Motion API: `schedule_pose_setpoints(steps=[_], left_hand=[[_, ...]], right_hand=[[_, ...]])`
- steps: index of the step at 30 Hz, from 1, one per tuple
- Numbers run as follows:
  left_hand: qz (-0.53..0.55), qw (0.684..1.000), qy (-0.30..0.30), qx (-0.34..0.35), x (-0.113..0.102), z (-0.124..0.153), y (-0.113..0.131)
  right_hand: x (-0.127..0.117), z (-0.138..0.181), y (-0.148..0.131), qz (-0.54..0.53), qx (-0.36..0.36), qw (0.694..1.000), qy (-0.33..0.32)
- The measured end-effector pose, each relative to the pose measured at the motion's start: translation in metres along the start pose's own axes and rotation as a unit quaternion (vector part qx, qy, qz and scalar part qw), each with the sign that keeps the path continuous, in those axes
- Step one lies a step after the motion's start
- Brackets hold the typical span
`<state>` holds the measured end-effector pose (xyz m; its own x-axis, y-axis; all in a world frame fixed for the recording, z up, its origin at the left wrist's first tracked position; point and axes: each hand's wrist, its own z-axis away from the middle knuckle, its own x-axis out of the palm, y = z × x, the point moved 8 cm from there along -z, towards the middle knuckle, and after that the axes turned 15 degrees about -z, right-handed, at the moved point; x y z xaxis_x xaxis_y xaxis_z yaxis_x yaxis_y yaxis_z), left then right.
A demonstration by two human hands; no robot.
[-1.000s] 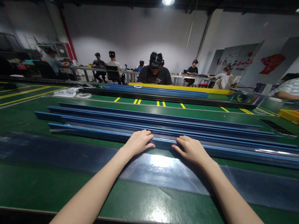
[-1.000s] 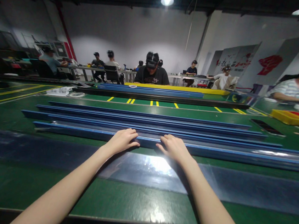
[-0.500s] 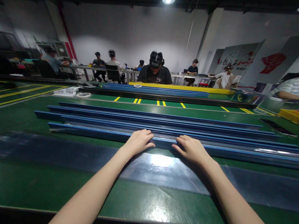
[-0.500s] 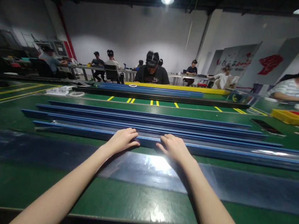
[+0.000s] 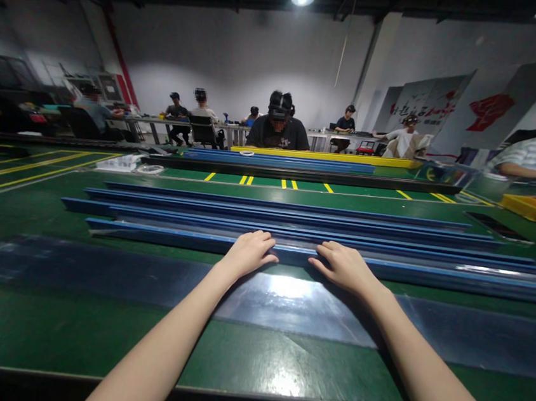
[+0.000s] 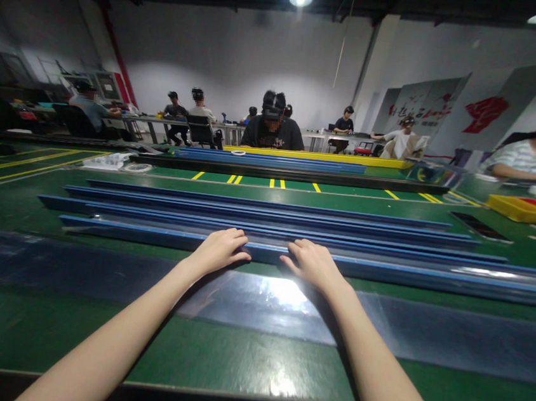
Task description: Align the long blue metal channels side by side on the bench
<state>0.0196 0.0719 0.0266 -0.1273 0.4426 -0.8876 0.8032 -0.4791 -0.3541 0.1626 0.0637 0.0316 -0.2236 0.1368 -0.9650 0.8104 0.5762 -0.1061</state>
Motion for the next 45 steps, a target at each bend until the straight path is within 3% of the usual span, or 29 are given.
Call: schedule_pose_setpoints(steps=[33,45], left_hand=[[0.006,1.0,0.001,-0.001,0.0004,0.0006,-0.0009],[0.001,1.0,0.019,-0.004,-0.0016,0.0012,-0.0001]], right_hand=[[0.0013,-0.0002,0.002,0.0,-0.001,1.0,-0.005],[-0.0055,0.0006,0.0078,0.02,0.032,0.999,-0.024]])
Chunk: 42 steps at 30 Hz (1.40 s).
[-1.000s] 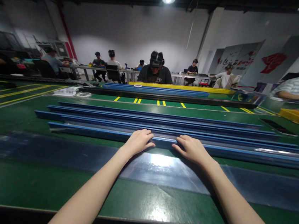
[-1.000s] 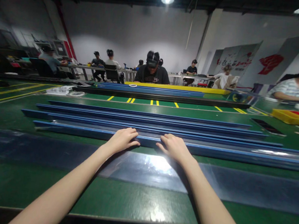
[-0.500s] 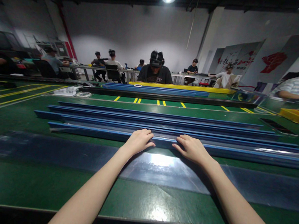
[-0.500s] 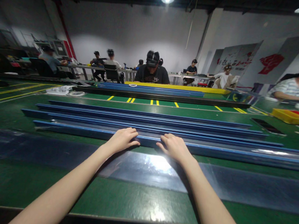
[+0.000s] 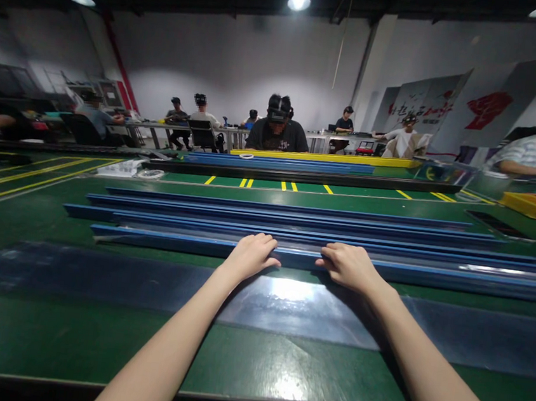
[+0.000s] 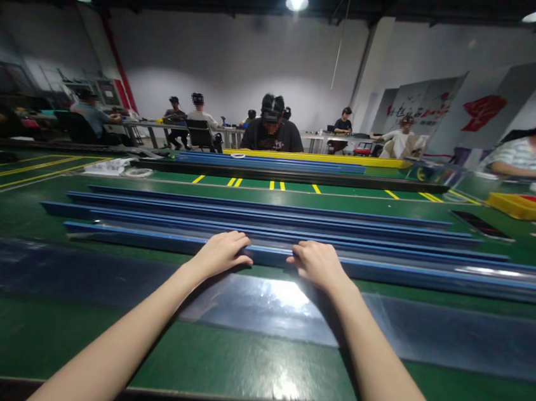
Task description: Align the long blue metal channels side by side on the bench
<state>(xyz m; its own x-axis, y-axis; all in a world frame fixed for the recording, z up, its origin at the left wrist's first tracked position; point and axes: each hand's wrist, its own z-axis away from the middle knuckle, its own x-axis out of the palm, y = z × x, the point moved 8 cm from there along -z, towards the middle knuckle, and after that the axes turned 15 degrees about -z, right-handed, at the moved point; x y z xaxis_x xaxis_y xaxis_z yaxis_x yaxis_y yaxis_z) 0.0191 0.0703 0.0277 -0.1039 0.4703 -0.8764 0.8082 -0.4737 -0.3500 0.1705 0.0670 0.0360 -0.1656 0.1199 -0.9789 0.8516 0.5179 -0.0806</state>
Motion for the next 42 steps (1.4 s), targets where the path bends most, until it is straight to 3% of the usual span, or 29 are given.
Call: schedule_pose_setpoints(steps=[10,42], left_hand=[[0.03,0.999,0.008,0.023,-0.004,0.0,0.002],[0.011,0.999,-0.031,-0.006,0.001,-0.001,0.001]], right_hand=[[-0.008,0.012,0.032,0.003,0.059,0.998,-0.028],[-0.006,0.012,0.031,-0.027,0.048,0.998,-0.024]])
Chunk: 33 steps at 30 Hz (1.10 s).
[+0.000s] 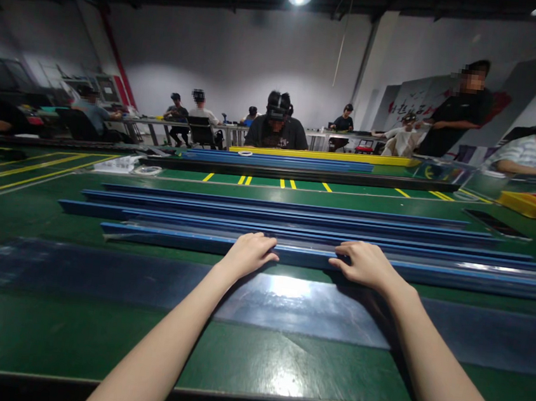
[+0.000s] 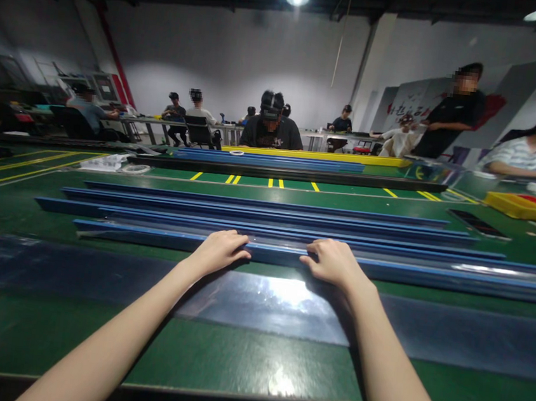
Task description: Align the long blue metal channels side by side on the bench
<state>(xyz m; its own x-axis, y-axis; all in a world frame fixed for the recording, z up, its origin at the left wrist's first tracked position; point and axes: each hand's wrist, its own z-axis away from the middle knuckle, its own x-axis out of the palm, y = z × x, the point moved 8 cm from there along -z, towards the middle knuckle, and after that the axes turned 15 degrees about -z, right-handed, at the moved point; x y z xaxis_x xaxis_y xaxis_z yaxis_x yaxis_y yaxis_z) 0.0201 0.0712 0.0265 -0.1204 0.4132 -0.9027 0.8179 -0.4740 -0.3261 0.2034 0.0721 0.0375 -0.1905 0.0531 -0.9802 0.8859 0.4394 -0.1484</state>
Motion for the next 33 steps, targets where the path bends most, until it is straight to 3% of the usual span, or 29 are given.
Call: schedule_pose_setpoints(steps=[33], left_hand=[[0.008,1.0,-0.007,-0.003,0.0022,-0.0007,-0.002]], right_hand=[[-0.0005,-0.0009,0.0011,0.006,0.001,1.0,0.0]])
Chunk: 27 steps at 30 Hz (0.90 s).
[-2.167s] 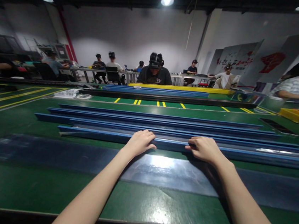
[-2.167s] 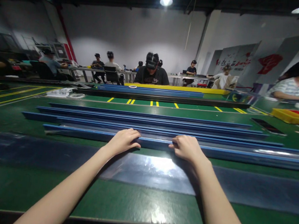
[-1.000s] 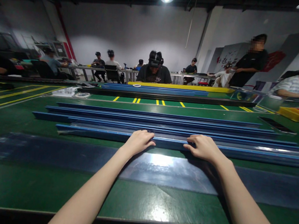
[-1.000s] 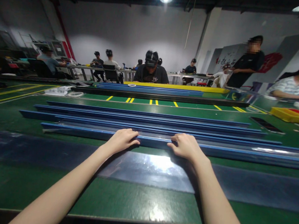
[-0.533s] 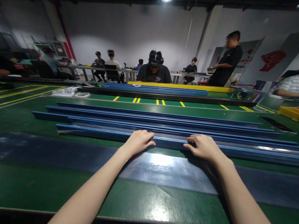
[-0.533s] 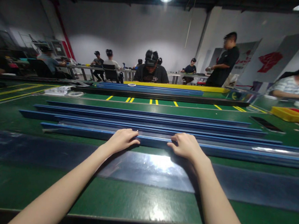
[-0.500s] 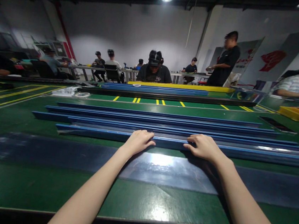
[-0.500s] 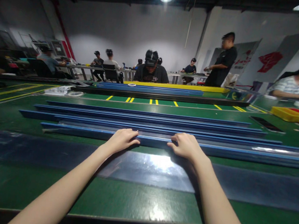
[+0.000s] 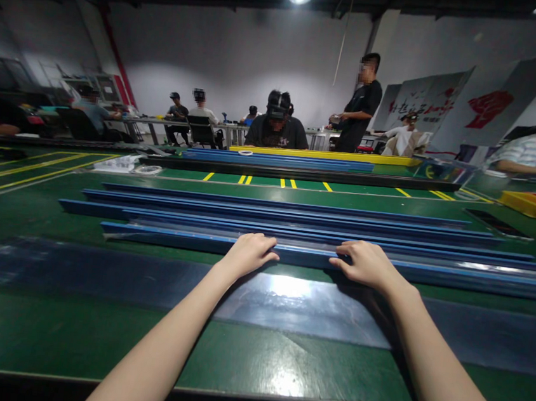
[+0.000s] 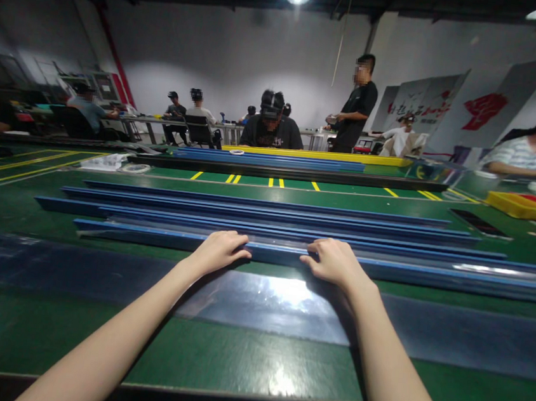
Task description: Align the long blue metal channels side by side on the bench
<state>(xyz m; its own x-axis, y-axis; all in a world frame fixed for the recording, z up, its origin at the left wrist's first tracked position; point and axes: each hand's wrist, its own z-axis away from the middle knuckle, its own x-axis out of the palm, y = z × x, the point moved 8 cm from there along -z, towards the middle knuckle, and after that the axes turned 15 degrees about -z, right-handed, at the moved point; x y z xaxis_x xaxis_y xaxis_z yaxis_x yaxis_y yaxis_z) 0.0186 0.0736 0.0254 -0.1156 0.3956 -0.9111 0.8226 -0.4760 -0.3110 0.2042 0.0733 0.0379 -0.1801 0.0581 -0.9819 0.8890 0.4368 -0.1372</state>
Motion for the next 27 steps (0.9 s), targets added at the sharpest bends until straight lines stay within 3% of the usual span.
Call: schedule_pose_setpoints(steps=[27], left_hand=[[0.032,0.999,0.036,0.005,0.0001,0.0006,0.0012]], right_hand=[[0.0037,-0.0017,-0.0045,-0.018,0.007,1.0,-0.01]])
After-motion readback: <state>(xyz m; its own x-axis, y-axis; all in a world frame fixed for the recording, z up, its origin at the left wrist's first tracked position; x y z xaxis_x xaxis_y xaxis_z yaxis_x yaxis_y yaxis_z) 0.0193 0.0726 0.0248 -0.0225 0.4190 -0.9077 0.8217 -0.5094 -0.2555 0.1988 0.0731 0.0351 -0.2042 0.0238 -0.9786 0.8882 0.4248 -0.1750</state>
